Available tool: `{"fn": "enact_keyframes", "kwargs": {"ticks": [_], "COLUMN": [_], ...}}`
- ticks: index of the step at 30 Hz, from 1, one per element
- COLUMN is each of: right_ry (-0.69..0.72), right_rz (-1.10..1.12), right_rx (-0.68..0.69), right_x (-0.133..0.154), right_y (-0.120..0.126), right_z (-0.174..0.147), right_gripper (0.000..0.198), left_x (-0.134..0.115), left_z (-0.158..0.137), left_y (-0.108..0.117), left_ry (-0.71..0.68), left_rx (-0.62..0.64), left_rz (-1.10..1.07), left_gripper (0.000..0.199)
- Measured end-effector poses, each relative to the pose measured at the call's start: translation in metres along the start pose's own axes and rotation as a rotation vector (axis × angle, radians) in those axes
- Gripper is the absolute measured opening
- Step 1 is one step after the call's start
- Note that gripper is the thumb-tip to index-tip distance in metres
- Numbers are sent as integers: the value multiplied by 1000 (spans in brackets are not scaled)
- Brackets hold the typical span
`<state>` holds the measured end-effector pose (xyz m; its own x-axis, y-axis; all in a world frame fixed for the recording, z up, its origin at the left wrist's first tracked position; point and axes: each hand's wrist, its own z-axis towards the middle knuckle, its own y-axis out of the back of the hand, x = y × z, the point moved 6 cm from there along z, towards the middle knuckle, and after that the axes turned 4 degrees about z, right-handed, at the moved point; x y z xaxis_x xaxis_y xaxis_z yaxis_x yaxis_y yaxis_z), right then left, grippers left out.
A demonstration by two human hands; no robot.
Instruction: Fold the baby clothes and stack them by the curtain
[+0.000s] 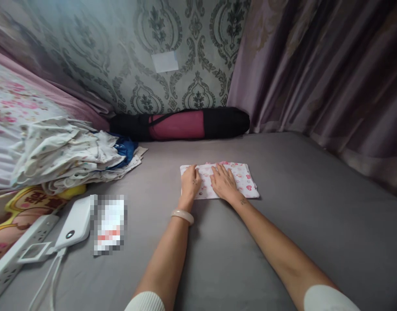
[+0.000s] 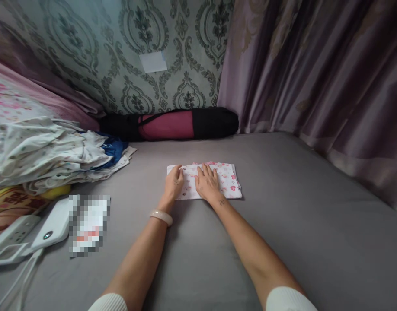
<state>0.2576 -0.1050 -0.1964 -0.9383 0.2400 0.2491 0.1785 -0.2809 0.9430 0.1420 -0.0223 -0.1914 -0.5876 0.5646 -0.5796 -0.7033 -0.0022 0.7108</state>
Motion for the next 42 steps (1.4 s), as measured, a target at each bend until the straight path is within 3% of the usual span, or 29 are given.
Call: {"fn": "enact_keyframes", "kwargs": {"ticks": [9, 13, 19, 30, 37, 42], "right_ry": [-27, -48, -7, -41, 35, 55], "right_rz": [-18, -15, 37, 58, 102, 93], "right_rx": [69, 99, 66, 68, 57, 9], "right_x": [19, 21, 47, 58, 88, 90], "right_y": [-19, -18, -19, -27, -33, -37], "right_z": [8, 10, 17, 19, 22, 18], "right_gripper": [55, 56, 55, 55, 55, 53], "left_x": [58, 70, 73, 69, 69, 69], "left_z": [5, 9, 6, 9, 6, 8], "left_y": [32, 34, 32, 33, 40, 39], "left_ry": [295, 421, 570, 600, 557, 539], "left_rx": [-128, -175, -193, -191, -222, -208], "left_rz": [-218, -446, -802, -876, -878, -855], "left_gripper": [29, 24, 18, 18, 19, 21]}}
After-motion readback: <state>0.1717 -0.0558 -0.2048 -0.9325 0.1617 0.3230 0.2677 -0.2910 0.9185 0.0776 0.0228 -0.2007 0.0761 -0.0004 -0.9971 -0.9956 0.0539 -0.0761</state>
